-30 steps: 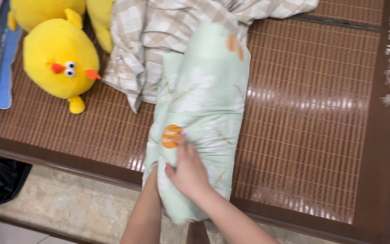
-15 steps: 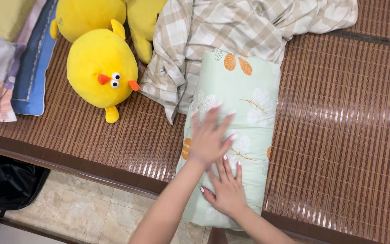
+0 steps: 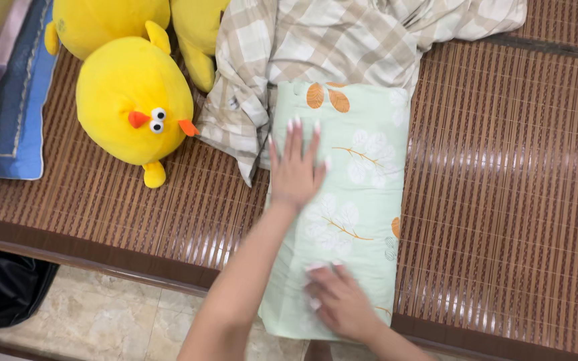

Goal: The person folds a light green patterned comforter on a bamboo mat, then places it on a stack of other bedding. They then pick up a beige checkered comforter, shake it out, and fold it on the mat.

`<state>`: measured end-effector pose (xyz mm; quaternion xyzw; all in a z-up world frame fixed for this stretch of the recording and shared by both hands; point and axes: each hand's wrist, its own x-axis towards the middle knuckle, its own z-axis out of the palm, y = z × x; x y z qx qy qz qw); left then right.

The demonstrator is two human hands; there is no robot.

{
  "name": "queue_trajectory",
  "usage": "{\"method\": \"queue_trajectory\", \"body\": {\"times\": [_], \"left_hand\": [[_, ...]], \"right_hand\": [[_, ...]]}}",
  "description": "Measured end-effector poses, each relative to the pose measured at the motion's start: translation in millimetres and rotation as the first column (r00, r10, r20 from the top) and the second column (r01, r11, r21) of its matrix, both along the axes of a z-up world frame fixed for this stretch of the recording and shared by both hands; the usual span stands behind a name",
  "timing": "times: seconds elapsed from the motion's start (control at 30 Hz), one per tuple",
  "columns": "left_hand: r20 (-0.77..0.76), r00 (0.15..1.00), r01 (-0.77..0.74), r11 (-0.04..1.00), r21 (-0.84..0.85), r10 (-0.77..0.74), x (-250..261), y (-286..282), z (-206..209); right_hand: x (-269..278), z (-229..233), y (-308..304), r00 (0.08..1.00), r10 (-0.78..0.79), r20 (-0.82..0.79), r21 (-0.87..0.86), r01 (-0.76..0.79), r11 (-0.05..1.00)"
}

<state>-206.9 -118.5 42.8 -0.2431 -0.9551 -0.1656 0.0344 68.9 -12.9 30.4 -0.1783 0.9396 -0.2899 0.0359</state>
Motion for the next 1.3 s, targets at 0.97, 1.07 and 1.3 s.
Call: {"method": "queue_trajectory", "body": {"times": [0.97,1.07,1.3], "left_hand": [[0.849,-0.055,-0.927,0.343,0.152,-0.525,173,-92,-9],[0.796,0.11,-0.923,0.236,0.304,-0.595,198,-88,22],[0.674,0.429,-0.818,0.057,0.572,-0.601,204,-144,154]], "right_hand": [[-59,-34,177,0.225,0.058,0.973,-0.219,0.971,-0.097],[-47,-53,195,0.293,0.062,0.954,-0.285,0.952,-0.109],[-46,-41,182,0.533,0.214,0.818,-0.516,0.846,-0.136]]}}
